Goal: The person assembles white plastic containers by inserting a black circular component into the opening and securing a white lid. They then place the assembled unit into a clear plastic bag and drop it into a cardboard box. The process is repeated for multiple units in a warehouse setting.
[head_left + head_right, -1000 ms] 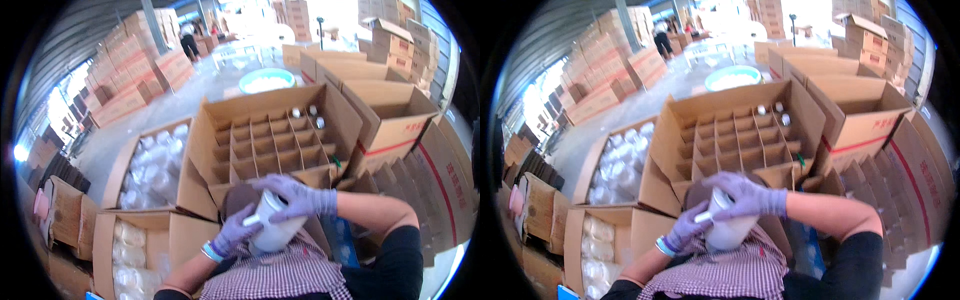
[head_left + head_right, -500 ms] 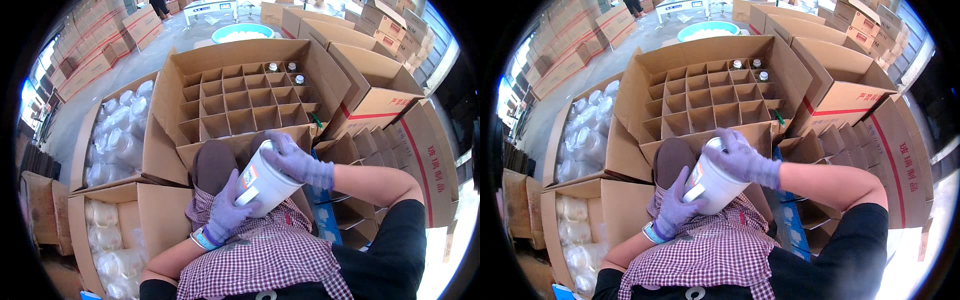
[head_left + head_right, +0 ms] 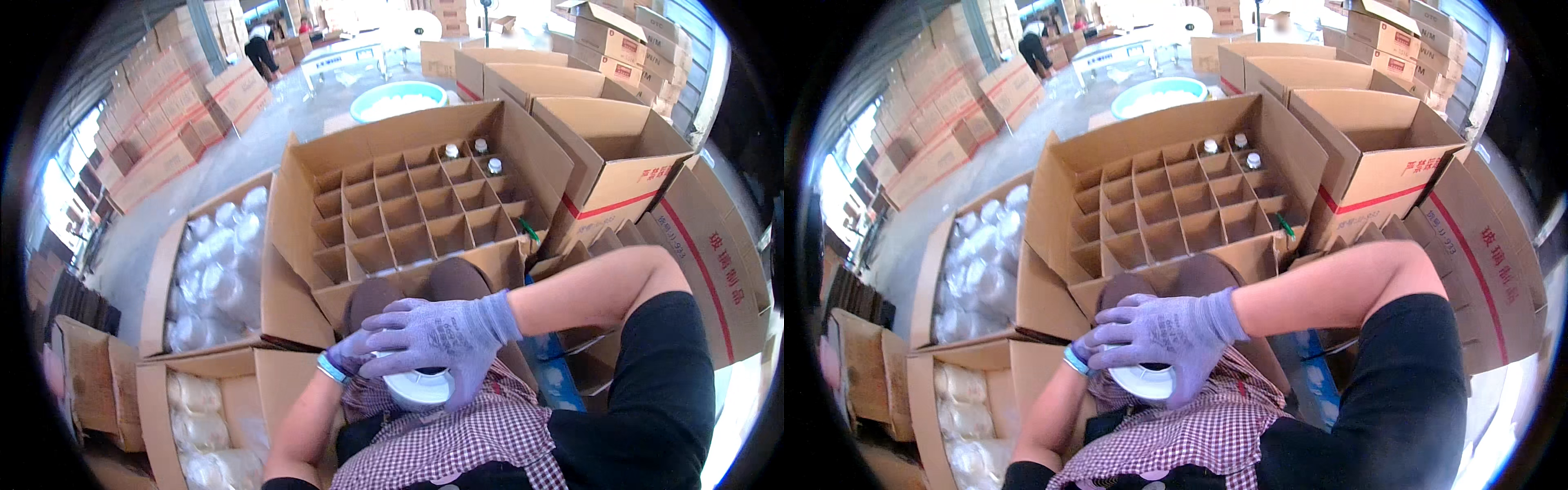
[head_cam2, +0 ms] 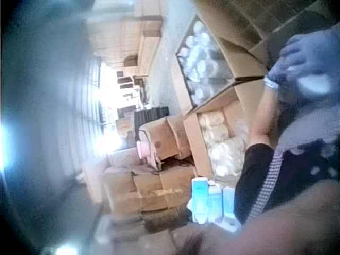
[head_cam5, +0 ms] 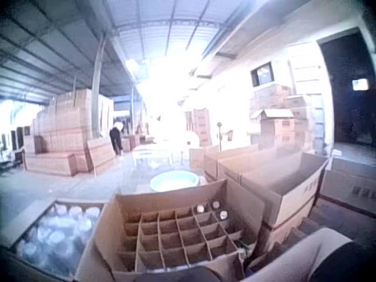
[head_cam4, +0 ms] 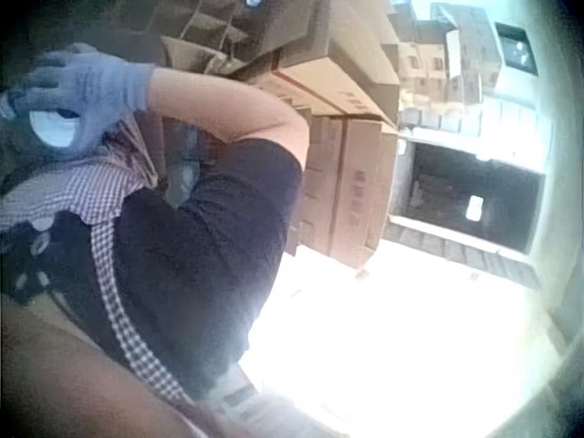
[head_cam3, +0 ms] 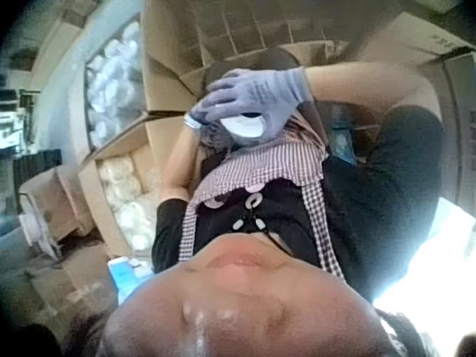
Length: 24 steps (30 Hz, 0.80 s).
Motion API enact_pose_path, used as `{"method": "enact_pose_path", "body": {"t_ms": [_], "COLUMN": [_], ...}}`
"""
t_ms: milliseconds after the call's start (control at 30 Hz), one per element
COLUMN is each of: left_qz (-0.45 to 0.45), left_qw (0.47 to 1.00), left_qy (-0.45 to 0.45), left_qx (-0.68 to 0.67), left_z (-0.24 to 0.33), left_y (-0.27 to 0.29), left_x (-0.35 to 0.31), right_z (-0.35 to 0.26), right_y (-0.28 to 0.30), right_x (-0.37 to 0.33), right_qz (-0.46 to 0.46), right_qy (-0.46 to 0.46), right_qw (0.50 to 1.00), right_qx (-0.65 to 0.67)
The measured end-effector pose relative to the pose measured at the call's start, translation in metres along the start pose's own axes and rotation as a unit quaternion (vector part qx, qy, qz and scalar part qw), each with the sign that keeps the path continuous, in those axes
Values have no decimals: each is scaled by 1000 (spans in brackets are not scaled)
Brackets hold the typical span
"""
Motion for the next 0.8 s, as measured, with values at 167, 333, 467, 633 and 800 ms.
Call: {"method": "enact_pose_path", "body": {"t_ms": [167,333,467,633,800], "left_qz": [11,306,341,122,324], "left_qw": [995,938,936,953,936], "left_qy": [-4,65,82,4,13], "left_qx": [-97,-152,27,-278,-138], "left_z": [-8,4,37,39,20], "left_y": [-11,-56,-83,-33,-64], "left_x": [-14,-25,-1,-44,-31], "right_z": [-12,145,170,8,74], "right_y": [-4,-61,-73,10,-28], "right_x": [12,-75,-100,-28,-81], "right_qz": [-27,154,34,7,179], "right_qy": [102,-404,-476,-69,-309], "right_qw": [993,843,869,998,921], "right_qx": [46,321,130,-12,158]}}
Point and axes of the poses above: each hand's wrist, its own x-axis towards the middle knuckle, its own y-axis out of the back of the hand, z = x × y, the point moved 8 cm from there along x, towards the middle knuckle, and after that the axes turned 2 degrees about -z, right-handed, at the moved point
